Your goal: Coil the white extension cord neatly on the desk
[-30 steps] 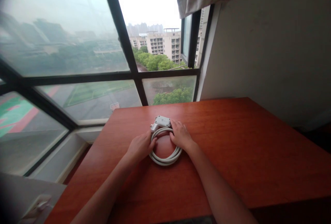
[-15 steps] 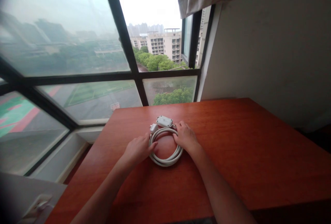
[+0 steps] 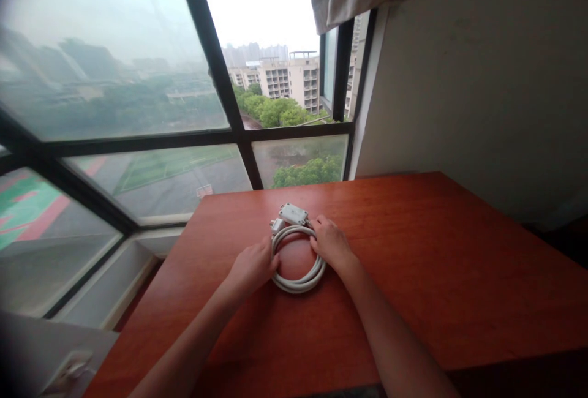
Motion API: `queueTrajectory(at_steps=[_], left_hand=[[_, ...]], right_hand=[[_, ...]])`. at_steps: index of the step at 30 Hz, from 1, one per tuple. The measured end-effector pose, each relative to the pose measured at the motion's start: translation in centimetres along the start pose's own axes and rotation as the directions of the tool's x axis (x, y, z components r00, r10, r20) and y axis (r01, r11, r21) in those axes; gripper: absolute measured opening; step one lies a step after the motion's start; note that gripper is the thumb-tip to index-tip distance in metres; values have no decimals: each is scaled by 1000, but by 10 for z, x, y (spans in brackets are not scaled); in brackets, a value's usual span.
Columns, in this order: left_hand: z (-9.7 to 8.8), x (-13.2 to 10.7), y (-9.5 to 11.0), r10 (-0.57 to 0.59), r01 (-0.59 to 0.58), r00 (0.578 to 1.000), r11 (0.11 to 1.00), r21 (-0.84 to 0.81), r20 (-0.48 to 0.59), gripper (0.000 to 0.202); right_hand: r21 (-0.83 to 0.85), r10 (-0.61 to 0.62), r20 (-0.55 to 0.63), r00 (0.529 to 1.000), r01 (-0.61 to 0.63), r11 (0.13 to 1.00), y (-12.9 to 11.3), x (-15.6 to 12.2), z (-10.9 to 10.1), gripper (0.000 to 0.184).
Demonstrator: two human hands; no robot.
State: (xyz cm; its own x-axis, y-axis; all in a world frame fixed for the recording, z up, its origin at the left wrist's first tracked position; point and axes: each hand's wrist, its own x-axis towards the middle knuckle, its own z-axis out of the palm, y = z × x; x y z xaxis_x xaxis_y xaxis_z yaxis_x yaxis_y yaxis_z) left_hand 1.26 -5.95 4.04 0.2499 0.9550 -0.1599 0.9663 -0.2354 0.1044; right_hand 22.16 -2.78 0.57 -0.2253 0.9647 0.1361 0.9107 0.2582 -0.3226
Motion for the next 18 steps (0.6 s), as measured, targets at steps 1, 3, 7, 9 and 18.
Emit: queueTrajectory(at_steps=[1, 3, 7, 9, 18], left_hand=[[0, 1, 1, 8, -8, 1000, 1000, -6, -8, 30], [0, 4, 3, 22, -22, 1000, 1000, -18, -17, 33], [0, 12, 12, 53, -55, 998, 997, -53, -29, 38], [1, 19, 19, 73, -76, 997, 994, -83, -40, 40], [12, 75, 78, 216, -229, 972, 955, -188, -87, 39]], right_hand=[[3, 8, -1, 1000, -8, 1000, 2, 0, 0, 32], [2, 24, -11, 1000, -24, 1000, 7, 1, 0, 32], [-24, 45, -45, 998, -46, 999, 20, 2, -3, 29], [-49, 75, -60, 995, -78, 996, 28, 2, -5, 26], [-110, 358, -209, 910, -385, 916, 82, 3, -12, 28]])
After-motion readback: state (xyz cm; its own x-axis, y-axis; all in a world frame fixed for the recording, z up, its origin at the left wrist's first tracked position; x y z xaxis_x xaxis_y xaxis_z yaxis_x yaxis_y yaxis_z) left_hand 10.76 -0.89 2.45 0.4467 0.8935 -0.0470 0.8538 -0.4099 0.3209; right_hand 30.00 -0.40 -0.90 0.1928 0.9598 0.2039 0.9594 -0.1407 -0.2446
